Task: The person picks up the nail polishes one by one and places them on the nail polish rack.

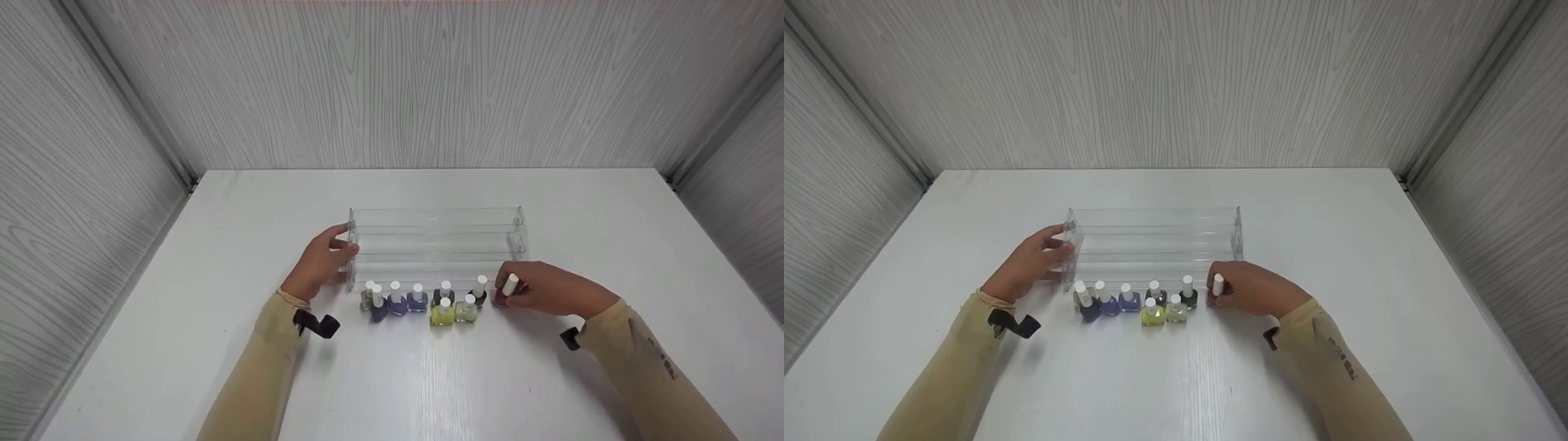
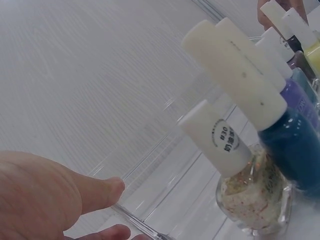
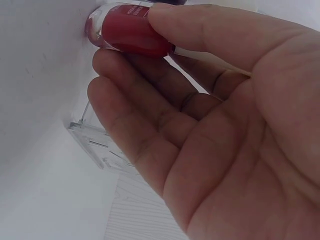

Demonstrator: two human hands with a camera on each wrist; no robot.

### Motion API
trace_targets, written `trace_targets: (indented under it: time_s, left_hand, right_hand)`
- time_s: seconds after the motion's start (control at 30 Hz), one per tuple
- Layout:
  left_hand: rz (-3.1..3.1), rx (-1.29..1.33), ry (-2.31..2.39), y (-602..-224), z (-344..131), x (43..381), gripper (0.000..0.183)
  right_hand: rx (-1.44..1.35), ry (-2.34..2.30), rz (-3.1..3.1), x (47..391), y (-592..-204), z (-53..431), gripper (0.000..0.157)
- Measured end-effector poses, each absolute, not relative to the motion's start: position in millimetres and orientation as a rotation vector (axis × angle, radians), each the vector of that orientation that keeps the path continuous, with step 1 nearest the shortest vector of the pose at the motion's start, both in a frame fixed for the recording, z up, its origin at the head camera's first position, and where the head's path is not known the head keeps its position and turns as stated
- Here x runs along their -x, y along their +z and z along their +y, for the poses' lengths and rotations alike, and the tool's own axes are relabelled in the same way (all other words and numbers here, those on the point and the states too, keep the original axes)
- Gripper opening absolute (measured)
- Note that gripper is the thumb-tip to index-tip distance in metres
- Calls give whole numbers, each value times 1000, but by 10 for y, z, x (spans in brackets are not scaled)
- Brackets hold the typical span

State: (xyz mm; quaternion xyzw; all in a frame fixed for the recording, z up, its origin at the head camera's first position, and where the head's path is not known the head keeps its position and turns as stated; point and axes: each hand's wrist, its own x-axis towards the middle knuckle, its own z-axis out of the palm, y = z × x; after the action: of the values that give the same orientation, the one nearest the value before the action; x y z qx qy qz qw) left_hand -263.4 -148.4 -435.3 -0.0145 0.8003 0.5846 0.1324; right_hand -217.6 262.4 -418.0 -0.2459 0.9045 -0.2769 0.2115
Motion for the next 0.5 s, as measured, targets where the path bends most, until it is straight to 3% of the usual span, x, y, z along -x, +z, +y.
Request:
trace_targets:
  time_s: [0.5]
  left_hand:
    - [2328,39,1656,-4396,-1536,2652,63]
  right_hand:
    - [695,-763,2511,2187,-4215,2640,15]
